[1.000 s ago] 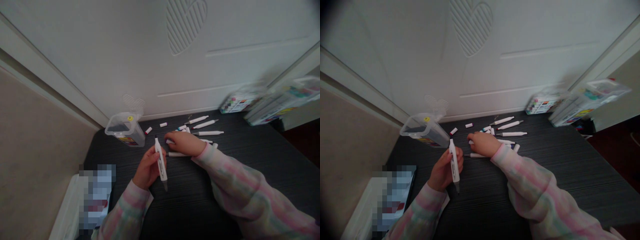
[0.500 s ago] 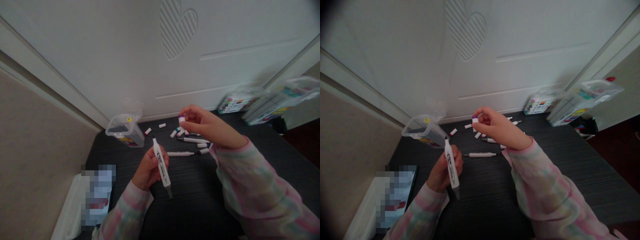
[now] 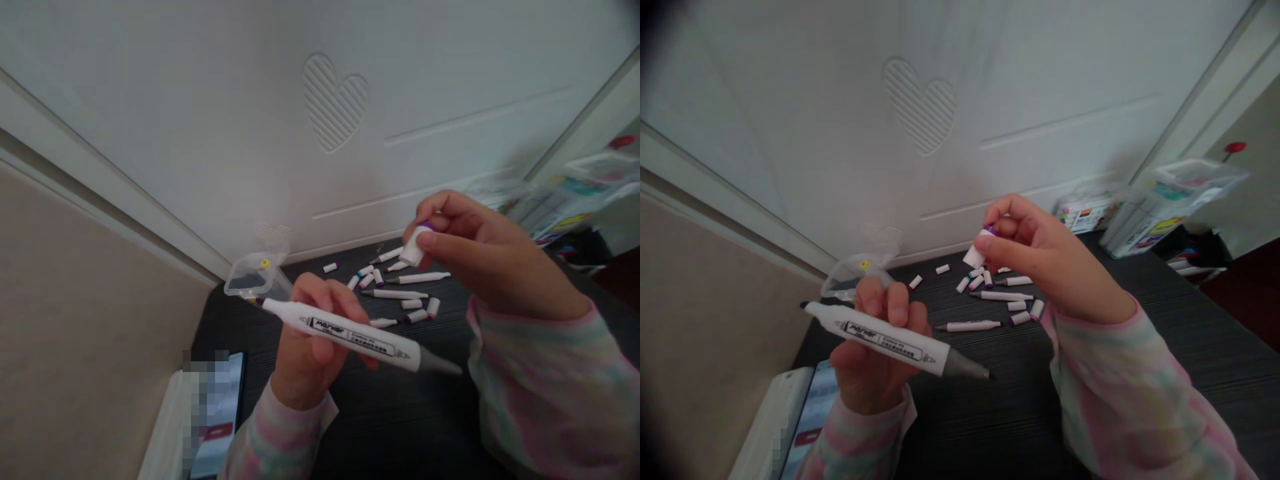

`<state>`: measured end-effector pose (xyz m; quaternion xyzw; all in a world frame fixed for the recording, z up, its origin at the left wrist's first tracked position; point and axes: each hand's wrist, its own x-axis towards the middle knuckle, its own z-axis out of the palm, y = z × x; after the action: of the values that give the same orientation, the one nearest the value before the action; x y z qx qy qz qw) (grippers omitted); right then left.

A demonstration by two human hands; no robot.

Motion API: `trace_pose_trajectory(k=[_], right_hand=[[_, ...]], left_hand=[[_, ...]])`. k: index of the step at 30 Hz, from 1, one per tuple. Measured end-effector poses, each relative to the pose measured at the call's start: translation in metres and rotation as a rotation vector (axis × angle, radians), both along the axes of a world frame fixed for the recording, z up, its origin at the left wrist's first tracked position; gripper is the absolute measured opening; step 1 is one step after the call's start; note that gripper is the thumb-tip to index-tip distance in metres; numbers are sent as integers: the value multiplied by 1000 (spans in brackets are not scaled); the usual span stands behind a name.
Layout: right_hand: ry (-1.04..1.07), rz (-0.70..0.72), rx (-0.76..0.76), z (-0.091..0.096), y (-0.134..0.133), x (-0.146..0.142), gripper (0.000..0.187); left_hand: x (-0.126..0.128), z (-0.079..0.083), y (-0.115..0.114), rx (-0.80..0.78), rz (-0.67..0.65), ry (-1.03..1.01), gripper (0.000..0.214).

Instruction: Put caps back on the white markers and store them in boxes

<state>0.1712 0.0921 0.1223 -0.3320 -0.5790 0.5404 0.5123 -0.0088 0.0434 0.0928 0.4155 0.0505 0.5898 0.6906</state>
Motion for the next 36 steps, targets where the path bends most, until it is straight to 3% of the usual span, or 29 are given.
trace_pose_trajectory(k=[8, 20, 36], right_hand=[[150, -134, -23, 4, 1, 11, 16], [132, -184, -92, 4, 2, 3, 19], [129, -240, -108, 5, 3, 2, 24]], left_hand=[[11, 18, 7, 120, 119, -20, 28], [2, 12, 10, 228, 276, 170, 33], [0, 11, 10, 169, 158, 84, 31]])
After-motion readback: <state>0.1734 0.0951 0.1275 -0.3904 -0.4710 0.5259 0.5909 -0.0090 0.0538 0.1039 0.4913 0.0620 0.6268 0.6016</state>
